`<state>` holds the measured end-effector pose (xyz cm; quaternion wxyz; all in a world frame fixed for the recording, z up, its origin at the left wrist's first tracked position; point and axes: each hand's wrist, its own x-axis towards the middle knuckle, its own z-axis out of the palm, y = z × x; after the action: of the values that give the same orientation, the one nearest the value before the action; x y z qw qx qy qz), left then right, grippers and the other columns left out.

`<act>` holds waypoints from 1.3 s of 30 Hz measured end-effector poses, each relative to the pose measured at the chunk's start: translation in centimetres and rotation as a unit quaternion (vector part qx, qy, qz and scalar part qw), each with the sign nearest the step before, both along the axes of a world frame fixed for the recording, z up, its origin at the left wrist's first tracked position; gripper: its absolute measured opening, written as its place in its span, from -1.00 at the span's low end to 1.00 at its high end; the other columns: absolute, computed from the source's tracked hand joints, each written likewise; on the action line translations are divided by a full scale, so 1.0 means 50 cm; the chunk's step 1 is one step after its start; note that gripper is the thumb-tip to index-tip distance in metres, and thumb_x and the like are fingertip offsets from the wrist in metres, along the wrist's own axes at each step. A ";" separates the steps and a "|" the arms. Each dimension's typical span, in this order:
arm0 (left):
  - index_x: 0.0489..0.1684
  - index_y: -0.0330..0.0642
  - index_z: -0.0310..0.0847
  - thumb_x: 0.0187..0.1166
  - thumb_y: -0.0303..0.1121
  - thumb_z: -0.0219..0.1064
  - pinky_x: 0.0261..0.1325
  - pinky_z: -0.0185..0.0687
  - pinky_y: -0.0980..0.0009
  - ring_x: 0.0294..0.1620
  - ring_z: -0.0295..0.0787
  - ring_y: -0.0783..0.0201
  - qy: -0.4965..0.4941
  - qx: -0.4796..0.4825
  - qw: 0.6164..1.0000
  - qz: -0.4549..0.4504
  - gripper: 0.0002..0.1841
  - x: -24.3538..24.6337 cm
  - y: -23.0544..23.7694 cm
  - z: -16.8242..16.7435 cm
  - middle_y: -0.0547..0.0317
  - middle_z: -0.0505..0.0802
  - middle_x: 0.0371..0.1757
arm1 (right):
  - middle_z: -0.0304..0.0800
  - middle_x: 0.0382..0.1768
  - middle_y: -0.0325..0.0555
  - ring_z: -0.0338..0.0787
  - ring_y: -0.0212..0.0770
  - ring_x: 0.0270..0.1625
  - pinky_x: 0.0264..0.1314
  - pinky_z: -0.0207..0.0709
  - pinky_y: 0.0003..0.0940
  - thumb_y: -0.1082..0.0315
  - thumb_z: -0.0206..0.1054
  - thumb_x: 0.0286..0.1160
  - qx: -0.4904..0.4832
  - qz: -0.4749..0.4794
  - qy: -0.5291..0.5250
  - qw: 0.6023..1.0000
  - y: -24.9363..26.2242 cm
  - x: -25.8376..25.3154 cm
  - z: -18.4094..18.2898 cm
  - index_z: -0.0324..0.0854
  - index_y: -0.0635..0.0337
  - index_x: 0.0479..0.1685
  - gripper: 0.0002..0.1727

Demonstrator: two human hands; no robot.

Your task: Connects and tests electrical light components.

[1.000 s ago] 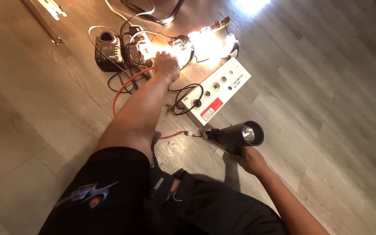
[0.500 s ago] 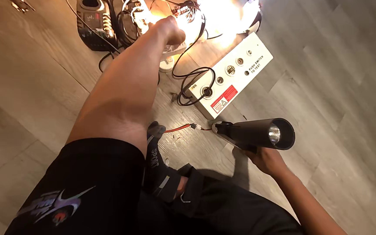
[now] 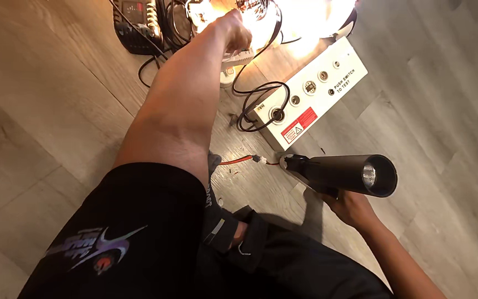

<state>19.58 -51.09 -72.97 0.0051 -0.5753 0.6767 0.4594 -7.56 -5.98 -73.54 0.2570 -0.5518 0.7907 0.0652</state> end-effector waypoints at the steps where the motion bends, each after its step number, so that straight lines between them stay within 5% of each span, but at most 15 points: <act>1: 0.10 -0.22 0.52 0.46 -0.37 0.41 -0.25 0.52 0.33 -0.35 0.55 0.32 -0.004 0.000 1.000 0.001 -0.69 -0.002 0.001 -0.003 0.13 0.64 -0.22 | 0.81 0.16 0.26 0.78 0.28 0.28 0.31 0.52 0.45 0.14 0.56 0.30 0.000 -0.001 0.001 1.000 0.001 -0.001 0.001 0.63 0.23 0.33 -0.41; 3: 0.00 -0.21 0.57 0.48 -0.26 0.37 -0.19 0.56 0.19 -0.30 0.62 0.25 -0.014 -0.025 0.999 -0.014 -0.73 0.003 0.005 -0.010 0.08 0.69 -0.21 | 0.80 0.16 0.27 0.77 0.30 0.28 0.31 0.50 0.46 0.15 0.55 0.31 0.004 -0.006 -0.001 1.000 -0.001 0.002 0.006 0.63 0.24 0.33 -0.41; 6: 0.31 -0.19 0.60 0.54 0.11 0.27 0.39 0.39 -0.36 0.36 0.66 -0.15 -0.010 -0.109 0.994 -0.022 -0.42 0.031 0.019 -0.003 -0.18 0.77 0.23 | 0.78 0.21 0.28 0.75 0.29 0.33 0.36 0.49 0.44 0.15 0.54 0.32 0.022 -0.013 -0.001 1.000 -0.008 0.011 0.014 0.60 0.25 0.39 -0.38; 8: 0.38 -0.02 0.64 0.49 0.22 0.19 0.59 0.17 -0.32 0.59 0.49 -0.11 0.001 -0.248 0.969 0.004 -0.37 0.034 0.041 -0.005 -0.04 0.74 0.40 | 0.72 0.31 0.28 0.70 0.27 0.41 0.43 0.47 0.39 0.14 0.51 0.35 0.037 -0.017 0.005 0.999 -0.008 0.014 0.020 0.53 0.25 0.47 -0.33; 10: 0.39 -0.01 0.63 0.47 0.14 0.18 0.60 0.17 -0.22 0.60 0.46 -0.09 0.030 -0.401 0.915 0.022 -0.40 0.040 0.086 -0.012 0.01 0.71 0.44 | 0.65 0.38 0.30 0.67 0.29 0.43 0.45 0.47 0.36 0.15 0.49 0.38 0.051 -0.015 0.009 0.999 -0.012 0.016 0.021 0.47 0.26 0.52 -0.31; 13: 0.26 -0.26 0.67 0.58 -0.10 0.21 0.40 0.43 -0.16 0.37 0.65 -0.21 0.129 -0.488 0.862 -0.037 -0.53 0.040 0.215 -0.007 -0.20 0.79 0.27 | 0.63 0.40 0.33 0.63 0.33 0.45 0.48 0.44 0.35 0.13 0.54 0.33 0.038 0.004 0.032 0.999 -0.017 0.018 0.018 0.48 0.30 0.50 -0.27; 16: -0.04 -0.31 0.79 0.66 -0.24 0.21 0.23 0.69 -0.03 0.14 0.81 -0.08 0.191 -0.443 0.869 -0.110 -0.68 0.014 0.409 0.004 -0.15 0.87 0.00 | 0.63 0.40 0.28 0.54 0.29 0.53 0.57 0.33 0.33 -0.02 0.61 0.21 -0.004 0.025 0.045 0.999 -0.025 0.029 0.018 0.55 0.26 0.43 -0.20; 18: -0.16 -0.24 0.80 0.64 -0.25 0.22 0.01 0.76 -0.04 -0.03 0.86 0.02 0.186 -0.321 0.920 -0.125 -0.72 -0.022 0.552 -0.001 -0.04 0.88 -0.14 | 0.68 0.35 0.23 0.61 0.24 0.48 0.51 0.42 0.33 -0.04 0.65 0.16 -0.034 0.030 0.014 0.999 -0.034 0.038 0.012 0.59 0.19 0.38 -0.23; 20: 0.21 -0.21 0.70 0.65 -0.19 0.24 0.10 0.71 -0.20 0.09 0.83 -0.07 0.149 -0.104 0.977 -0.111 -0.65 -0.064 0.660 -0.019 -0.11 0.85 0.05 | 0.73 0.26 0.22 0.69 0.24 0.38 0.42 0.49 0.36 0.10 0.62 0.26 -0.025 0.029 -0.030 0.999 -0.042 0.040 0.004 0.59 0.18 0.36 -0.35; 23: 0.76 -0.10 0.19 0.63 -0.24 0.24 0.34 0.60 -0.21 0.35 0.72 -0.12 0.152 0.062 0.986 -0.013 -0.35 -0.105 0.740 -0.076 -0.15 0.74 0.37 | 0.75 0.21 0.27 0.72 0.29 0.32 0.36 0.50 0.41 0.21 0.56 0.33 0.005 0.036 -0.039 0.999 -0.039 0.033 -0.003 0.60 0.24 0.32 -0.44; 25: 0.85 -0.07 0.04 0.78 -0.23 0.11 0.38 0.60 -0.15 0.32 0.74 -0.10 0.179 0.078 0.980 0.037 -0.36 -0.116 0.755 -0.102 -0.17 0.77 0.31 | 0.76 0.21 0.27 0.71 0.28 0.35 0.39 0.48 0.41 0.20 0.55 0.33 0.018 0.046 -0.018 0.999 -0.039 0.023 -0.002 0.65 0.25 0.27 -0.48; 32: 0.54 0.04 0.56 0.88 -0.08 -0.07 0.11 0.72 -0.11 -0.09 0.88 0.04 0.134 0.035 0.989 0.058 -0.55 -0.139 0.745 -0.137 0.06 0.92 -0.15 | 0.80 0.13 0.22 0.74 0.26 0.28 0.34 0.51 0.42 0.27 0.55 0.29 -0.001 0.091 0.003 0.996 -0.034 0.013 -0.017 0.71 0.23 0.12 -0.59; 39: 0.41 0.07 0.66 0.87 -0.09 -0.06 0.02 0.74 -0.11 -0.12 0.89 0.04 0.122 0.050 0.985 0.109 -0.59 -0.159 0.740 -0.149 0.06 0.92 -0.15 | 0.82 0.07 0.18 0.76 0.20 0.25 0.34 0.53 0.38 0.37 0.54 0.24 -0.036 0.122 -0.005 0.992 -0.032 0.023 -0.009 0.74 0.22 0.05 -0.65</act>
<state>11.64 -14.09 -80.42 -0.0987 -0.5843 0.5815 0.5574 -6.42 -7.57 -73.97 0.2316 -0.6530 0.7182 0.0647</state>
